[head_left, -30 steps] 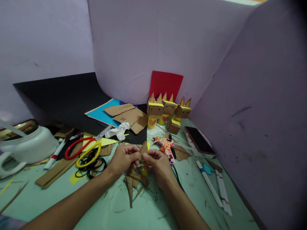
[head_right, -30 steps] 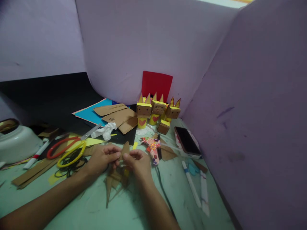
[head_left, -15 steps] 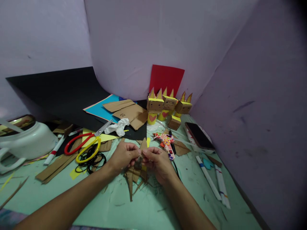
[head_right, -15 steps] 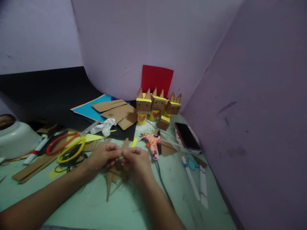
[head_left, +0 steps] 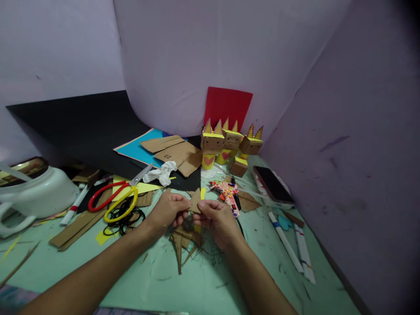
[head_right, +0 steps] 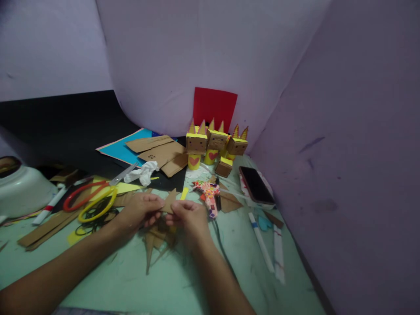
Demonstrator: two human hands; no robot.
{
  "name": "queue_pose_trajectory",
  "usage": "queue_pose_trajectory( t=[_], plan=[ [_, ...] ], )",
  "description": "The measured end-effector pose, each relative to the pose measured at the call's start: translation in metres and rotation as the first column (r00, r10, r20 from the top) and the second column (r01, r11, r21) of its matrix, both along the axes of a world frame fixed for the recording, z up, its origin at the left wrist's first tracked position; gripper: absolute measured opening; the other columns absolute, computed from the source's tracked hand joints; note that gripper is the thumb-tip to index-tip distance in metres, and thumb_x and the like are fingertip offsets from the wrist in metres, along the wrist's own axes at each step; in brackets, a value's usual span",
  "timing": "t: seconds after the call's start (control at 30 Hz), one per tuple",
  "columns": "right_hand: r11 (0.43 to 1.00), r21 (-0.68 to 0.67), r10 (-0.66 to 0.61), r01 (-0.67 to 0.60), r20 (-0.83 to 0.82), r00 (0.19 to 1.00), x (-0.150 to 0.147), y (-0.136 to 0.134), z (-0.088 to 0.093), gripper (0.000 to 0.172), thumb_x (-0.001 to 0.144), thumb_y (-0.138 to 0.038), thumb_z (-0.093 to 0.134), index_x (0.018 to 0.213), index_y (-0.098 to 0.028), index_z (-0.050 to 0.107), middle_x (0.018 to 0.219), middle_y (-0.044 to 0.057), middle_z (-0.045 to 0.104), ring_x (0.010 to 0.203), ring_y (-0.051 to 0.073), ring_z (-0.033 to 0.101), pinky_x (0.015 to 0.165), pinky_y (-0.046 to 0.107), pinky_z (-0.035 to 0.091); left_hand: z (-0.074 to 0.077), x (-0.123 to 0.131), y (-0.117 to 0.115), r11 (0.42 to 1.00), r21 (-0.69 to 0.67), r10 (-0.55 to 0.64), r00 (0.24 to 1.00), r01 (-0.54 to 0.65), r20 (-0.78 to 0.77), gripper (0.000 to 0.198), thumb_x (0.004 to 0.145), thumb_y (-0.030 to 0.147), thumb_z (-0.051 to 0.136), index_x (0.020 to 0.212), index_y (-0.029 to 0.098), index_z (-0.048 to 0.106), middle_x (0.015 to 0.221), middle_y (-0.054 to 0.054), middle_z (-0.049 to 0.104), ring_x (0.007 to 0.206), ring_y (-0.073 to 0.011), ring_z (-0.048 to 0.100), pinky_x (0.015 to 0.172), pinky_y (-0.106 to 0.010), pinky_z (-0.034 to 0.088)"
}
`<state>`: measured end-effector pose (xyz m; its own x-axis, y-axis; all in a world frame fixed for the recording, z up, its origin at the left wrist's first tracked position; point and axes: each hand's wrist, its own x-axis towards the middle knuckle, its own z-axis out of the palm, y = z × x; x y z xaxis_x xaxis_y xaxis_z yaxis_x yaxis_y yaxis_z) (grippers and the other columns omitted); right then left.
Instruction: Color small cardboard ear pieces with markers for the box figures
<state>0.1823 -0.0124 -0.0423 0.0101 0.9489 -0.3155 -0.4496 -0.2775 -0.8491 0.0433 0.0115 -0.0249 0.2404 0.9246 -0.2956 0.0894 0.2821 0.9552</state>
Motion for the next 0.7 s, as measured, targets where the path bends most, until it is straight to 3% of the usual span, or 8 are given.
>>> queue_pose_trajectory(
  t=[0.7],
  plan=[
    [0.999,0.018,-0.046,0.045,0.086,0.995,-0.0038,-0.001,0.006,0.021,0.05,-0.025,0.076,0.061,-0.012,0.065,0.047,-0.001,0.062,0.041,0.013,0.06,0.044,0.023,0.051,-0.0002,-0.0002,-0.0008,0.999,0.042,-0.023,1.0,0.024,-0.016,0.019,0.056,0.032,0.055,0.047,0.016,0.051,0.037,0.004,0.049,0.03,-0.0048,0.039,0.03,-0.014,0.025]
  ],
)
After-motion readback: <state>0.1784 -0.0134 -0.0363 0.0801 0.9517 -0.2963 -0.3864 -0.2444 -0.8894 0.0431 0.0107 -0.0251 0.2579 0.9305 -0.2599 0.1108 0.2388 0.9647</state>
